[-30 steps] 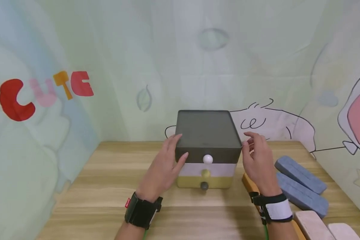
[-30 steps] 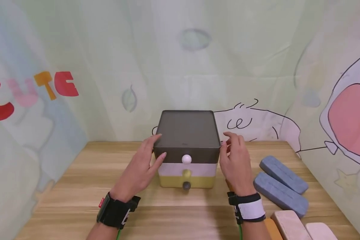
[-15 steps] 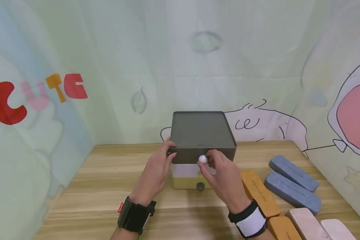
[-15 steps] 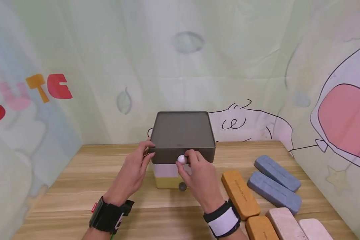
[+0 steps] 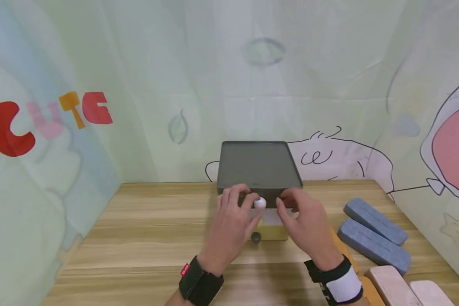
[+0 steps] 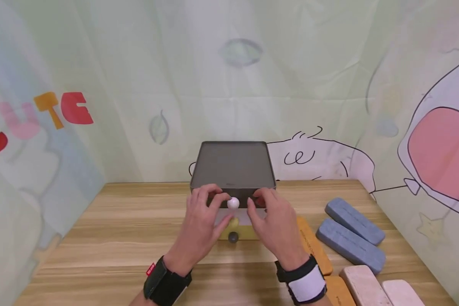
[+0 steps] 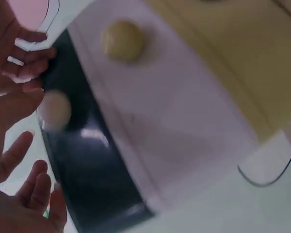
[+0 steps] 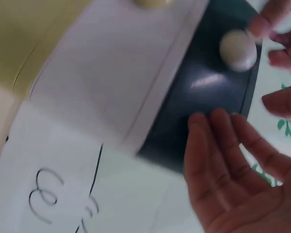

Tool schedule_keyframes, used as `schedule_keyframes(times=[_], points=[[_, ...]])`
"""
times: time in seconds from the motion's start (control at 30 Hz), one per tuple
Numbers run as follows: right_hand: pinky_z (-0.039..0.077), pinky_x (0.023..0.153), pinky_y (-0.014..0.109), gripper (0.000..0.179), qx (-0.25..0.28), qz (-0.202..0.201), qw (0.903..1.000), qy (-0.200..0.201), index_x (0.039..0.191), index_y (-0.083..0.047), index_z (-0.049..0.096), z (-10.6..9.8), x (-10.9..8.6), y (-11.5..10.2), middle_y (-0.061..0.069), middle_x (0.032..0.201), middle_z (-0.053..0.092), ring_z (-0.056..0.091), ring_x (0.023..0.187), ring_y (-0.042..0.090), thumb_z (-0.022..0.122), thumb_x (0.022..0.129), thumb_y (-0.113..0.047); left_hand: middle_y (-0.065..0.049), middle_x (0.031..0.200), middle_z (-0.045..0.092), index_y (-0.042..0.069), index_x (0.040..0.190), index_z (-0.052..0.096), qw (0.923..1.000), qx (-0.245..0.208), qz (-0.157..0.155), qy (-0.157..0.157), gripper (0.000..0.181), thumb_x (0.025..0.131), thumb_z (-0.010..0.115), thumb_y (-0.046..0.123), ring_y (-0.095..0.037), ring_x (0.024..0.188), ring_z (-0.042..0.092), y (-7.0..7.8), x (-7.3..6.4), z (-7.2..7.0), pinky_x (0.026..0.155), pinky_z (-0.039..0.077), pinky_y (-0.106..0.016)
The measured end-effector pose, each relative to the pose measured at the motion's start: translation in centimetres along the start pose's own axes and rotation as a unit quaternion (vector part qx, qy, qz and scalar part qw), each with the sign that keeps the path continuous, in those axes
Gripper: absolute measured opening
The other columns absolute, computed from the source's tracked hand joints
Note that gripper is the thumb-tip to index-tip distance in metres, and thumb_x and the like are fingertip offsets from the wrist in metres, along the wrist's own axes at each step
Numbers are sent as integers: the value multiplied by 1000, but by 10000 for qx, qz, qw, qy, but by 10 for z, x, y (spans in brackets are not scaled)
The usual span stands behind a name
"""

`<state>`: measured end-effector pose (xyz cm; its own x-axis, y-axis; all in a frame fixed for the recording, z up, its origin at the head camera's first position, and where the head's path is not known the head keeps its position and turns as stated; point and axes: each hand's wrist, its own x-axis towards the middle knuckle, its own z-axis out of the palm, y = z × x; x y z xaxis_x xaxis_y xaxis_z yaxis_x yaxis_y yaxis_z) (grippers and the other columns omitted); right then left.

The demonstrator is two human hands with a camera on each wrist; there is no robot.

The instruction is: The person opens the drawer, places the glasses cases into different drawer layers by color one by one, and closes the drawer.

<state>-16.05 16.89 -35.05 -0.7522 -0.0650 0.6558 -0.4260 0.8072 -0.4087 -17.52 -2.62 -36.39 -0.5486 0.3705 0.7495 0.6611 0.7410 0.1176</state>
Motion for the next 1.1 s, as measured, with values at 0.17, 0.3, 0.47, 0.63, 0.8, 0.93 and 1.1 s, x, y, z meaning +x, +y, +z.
schedule_keyframes(times=[0.17, 0.3, 0.47, 0.63, 0.8, 0.93, 1.1], points=[[57, 70, 44, 16, -485, 888, 9936, -501, 101, -7, 69, -22, -8, 18, 10, 96, 70, 68, 88, 27, 69, 94, -21, -7, 118, 54, 9, 119, 64, 9998, -163, 68, -82, 40, 84, 83, 15, -20, 100, 55, 12, 0, 19, 81, 54, -26], [55, 74, 51, 26, -984, 1170, 9814, -1161, 107, -4, 70, -36, -16, 41, 17, 104, 68, 66, 91, 35, 69, 93, -25, -8, 112, 56, 7, 116, 69, 9997, -111, 95, 208, 35, 83, 82, 5, -22, 99, 57, 14, 1, 24, 78, 56, -23], [50, 61, 41, 39, -1407, 1339, 9612, -1960, 113, 2, 67, -46, -29, 77, 21, 103, 66, 63, 78, 28, 73, 89, -28, -7, 109, 58, 6, 114, 72, 9990, -131, 122, 398, 32, 83, 80, 0, -20, 95, 56, 15, 1, 25, 78, 55, -22], [50, 61, 40, 52, -1614, 1650, 9363, -2647, 119, 5, 63, -46, -41, 103, 19, 98, 65, 60, 75, 23, 75, 89, -35, -7, 110, 59, 5, 115, 72, 9989, -208, 109, 413, 32, 84, 80, 1, -20, 98, 57, 15, 1, 26, 80, 56, -22], [54, 71, 47, 51, -1448, 1482, 9474, -2441, 124, 3, 62, -40, -43, 109, 22, 108, 67, 65, 88, 30, 69, 95, -38, -7, 110, 60, 4, 115, 71, 9990, -201, 141, 377, 31, 84, 80, 3, -20, 97, 57, 16, 1, 27, 81, 56, -22], [57, 86, 56, 47, -516, 1160, 9788, -1604, 138, -2, 56, -34, -27, 94, 24, 129, 63, 66, 111, 40, 52, 106, -36, -7, 109, 60, 3, 115, 72, 9990, -154, 204, 358, 32, 84, 80, 3, -19, 98, 57, 15, 1, 26, 81, 56, -22], [59, 90, 41, 42, 984, 827, 9912, -322, 145, -11, 54, -21, 2, 68, 16, 140, 63, 70, 116, 32, 49, 108, -29, -8, 109, 60, 3, 114, 72, 9988, -206, 242, 365, 34, 82, 82, 3, -20, 99, 57, 13, 2, 25, 82, 57, -22]])
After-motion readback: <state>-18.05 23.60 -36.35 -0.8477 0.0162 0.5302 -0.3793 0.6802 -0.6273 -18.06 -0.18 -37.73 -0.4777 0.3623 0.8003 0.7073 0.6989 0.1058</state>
